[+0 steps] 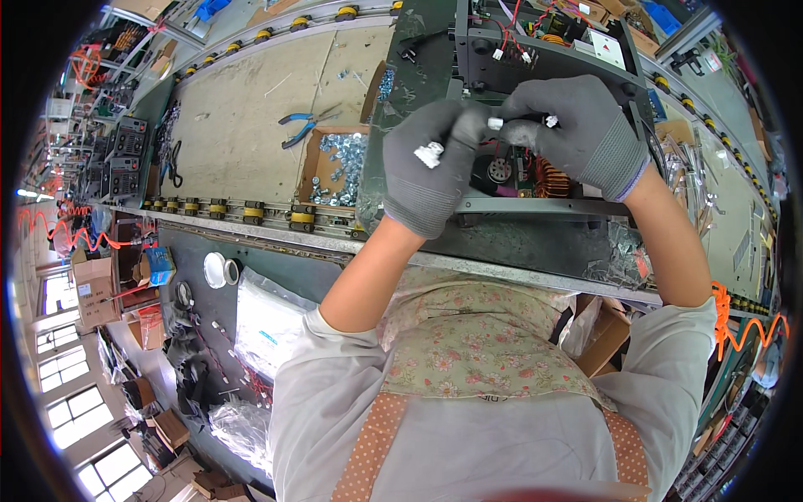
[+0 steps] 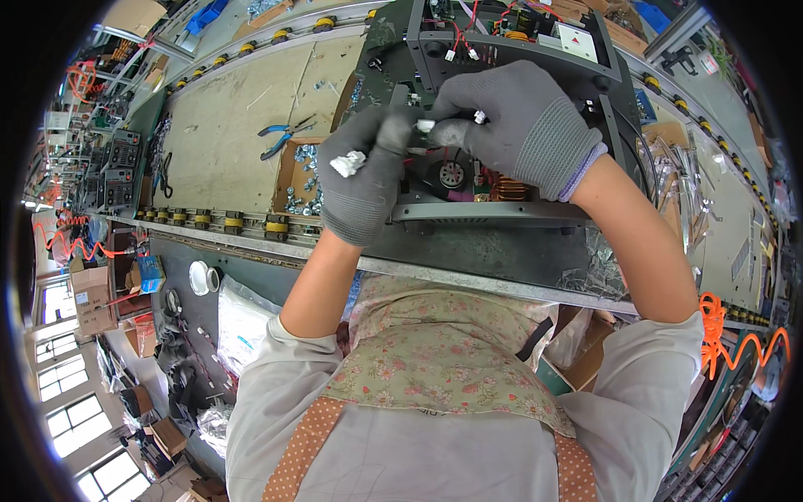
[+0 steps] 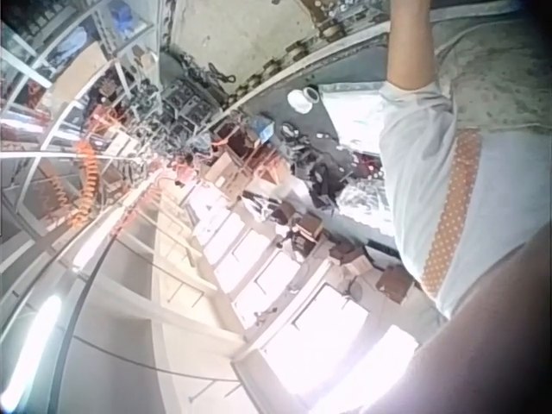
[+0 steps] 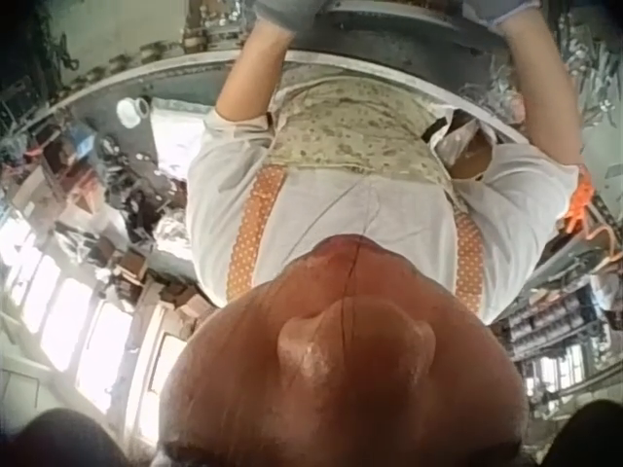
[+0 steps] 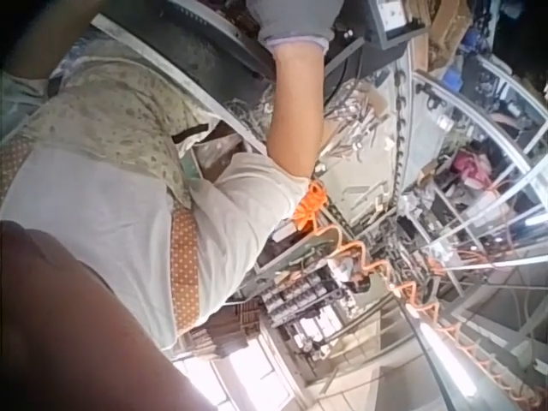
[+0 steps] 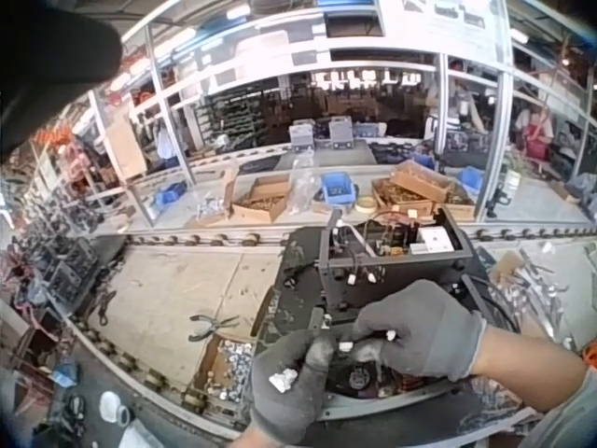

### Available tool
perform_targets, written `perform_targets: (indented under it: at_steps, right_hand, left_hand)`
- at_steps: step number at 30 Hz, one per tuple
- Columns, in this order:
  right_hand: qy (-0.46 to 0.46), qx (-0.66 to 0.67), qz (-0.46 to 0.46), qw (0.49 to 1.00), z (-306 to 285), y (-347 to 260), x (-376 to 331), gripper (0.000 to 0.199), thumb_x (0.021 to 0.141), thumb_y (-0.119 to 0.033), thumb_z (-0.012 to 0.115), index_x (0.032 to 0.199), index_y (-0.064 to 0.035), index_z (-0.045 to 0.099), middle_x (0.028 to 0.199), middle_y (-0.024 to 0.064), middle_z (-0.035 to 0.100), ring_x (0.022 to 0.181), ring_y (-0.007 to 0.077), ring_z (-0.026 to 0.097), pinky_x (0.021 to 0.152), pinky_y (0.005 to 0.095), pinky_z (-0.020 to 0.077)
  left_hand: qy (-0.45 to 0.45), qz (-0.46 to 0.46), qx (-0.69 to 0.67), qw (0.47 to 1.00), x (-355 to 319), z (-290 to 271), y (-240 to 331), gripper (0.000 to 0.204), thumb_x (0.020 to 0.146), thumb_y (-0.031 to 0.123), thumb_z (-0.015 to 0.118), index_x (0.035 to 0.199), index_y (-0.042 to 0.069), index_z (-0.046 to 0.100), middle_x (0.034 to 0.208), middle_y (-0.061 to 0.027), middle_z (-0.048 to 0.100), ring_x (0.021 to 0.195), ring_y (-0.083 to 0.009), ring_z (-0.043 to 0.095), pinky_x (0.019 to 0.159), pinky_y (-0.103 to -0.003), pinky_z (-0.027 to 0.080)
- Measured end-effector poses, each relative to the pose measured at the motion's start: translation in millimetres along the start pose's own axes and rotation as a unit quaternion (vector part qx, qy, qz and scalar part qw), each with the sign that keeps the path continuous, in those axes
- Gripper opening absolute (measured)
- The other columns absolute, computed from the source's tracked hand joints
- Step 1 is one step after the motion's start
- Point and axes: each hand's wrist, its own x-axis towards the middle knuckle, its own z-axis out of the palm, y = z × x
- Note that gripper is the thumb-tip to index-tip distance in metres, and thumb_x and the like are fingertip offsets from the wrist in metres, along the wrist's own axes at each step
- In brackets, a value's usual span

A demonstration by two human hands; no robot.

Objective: Assembling the internal wiring and components of an electronic power supply unit on a production line.

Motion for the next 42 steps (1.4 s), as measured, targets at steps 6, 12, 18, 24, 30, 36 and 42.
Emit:
perform_targets:
  at_steps: [6,12,18,24,30,36,42]
  right_hand:
    - [-0.111,-0.125,0.073,0.983,34.1,17.0,11.7,0.019,0.087,-0.023,0.070,0.098,-0.0075,0.070,0.088,0.0162,0.070,0.084,0.0372,0.068,0.078,0.0480,0.0529]
    - [-0.135,-0.109,0.065,0.983,54.2,21.4,22.1,0.024,0.089,-0.025,0.067,0.102,-0.0053,0.068,0.085,0.0194,0.069,0.086,0.0386,0.068,0.080,0.0490,0.0525]
    - [-0.150,-0.057,0.111,0.981,59.4,23.5,21.8,0.029,0.092,-0.031,0.064,0.105,-0.0053,0.070,0.085,0.0186,0.070,0.087,0.0364,0.070,0.083,0.0472,0.0537]
    - [-0.178,-0.035,0.149,0.972,55.1,13.9,26.1,0.033,0.092,-0.033,0.065,0.110,-0.0071,0.071,0.085,0.0170,0.072,0.087,0.0344,0.070,0.084,0.0459,0.0542]
    - [-0.199,0.005,0.181,0.963,52.6,12.7,29.9,0.032,0.090,-0.035,0.067,0.108,-0.0080,0.073,0.082,0.0167,0.071,0.084,0.0346,0.070,0.082,0.0454,0.0547]
    - [-0.203,-0.099,0.108,0.968,64.3,20.1,34.0,0.033,0.088,-0.039,0.070,0.101,-0.0092,0.075,0.079,0.0154,0.070,0.082,0.0337,0.070,0.080,0.0451,0.0558]
    - [-0.187,-0.124,0.119,0.967,67.6,7.2,40.6,0.028,0.088,-0.039,0.070,0.100,-0.0143,0.076,0.082,0.0138,0.071,0.085,0.0329,0.071,0.081,0.0452,0.0560]
  left_hand:
    - [0.075,-0.101,-0.247,0.961,0.1,1.1,-14.5,0.047,0.108,0.040,0.043,0.119,-0.002,0.061,0.069,-0.0015,0.050,0.051,-0.0076,0.044,0.048,-0.023,0.038]
    - [0.077,-0.078,-0.271,0.956,-1.8,-0.1,-27.0,0.047,0.107,0.041,0.046,0.117,-0.003,0.061,0.070,-0.0015,0.050,0.051,-0.0083,0.045,0.050,-0.023,0.040]
    - [0.078,-0.086,-0.273,0.955,-1.4,-0.5,-23.4,0.046,0.106,0.041,0.047,0.116,-0.002,0.061,0.070,-0.0018,0.051,0.050,-0.0084,0.045,0.048,-0.024,0.039]
    - [0.082,-0.082,-0.270,0.956,-2.1,-1.1,-27.1,0.044,0.106,0.041,0.049,0.115,0.000,0.062,0.069,-0.0016,0.051,0.049,-0.0082,0.045,0.046,-0.023,0.037]
    - [0.080,-0.076,-0.280,0.954,-1.7,-0.3,-26.4,0.042,0.107,0.039,0.047,0.111,0.000,0.064,0.067,-0.0007,0.051,0.049,-0.0073,0.045,0.046,-0.023,0.036]
    - [0.043,-0.101,-0.328,0.938,0.8,-5.5,-34.4,0.045,0.106,0.041,0.047,0.114,0.001,0.064,0.071,-0.0001,0.052,0.052,-0.0073,0.043,0.048,-0.023,0.036]
    - [0.026,-0.124,-0.353,0.927,3.9,-9.7,-32.1,0.046,0.106,0.043,0.046,0.117,0.001,0.063,0.073,-0.0002,0.052,0.053,-0.0079,0.043,0.050,-0.023,0.036]
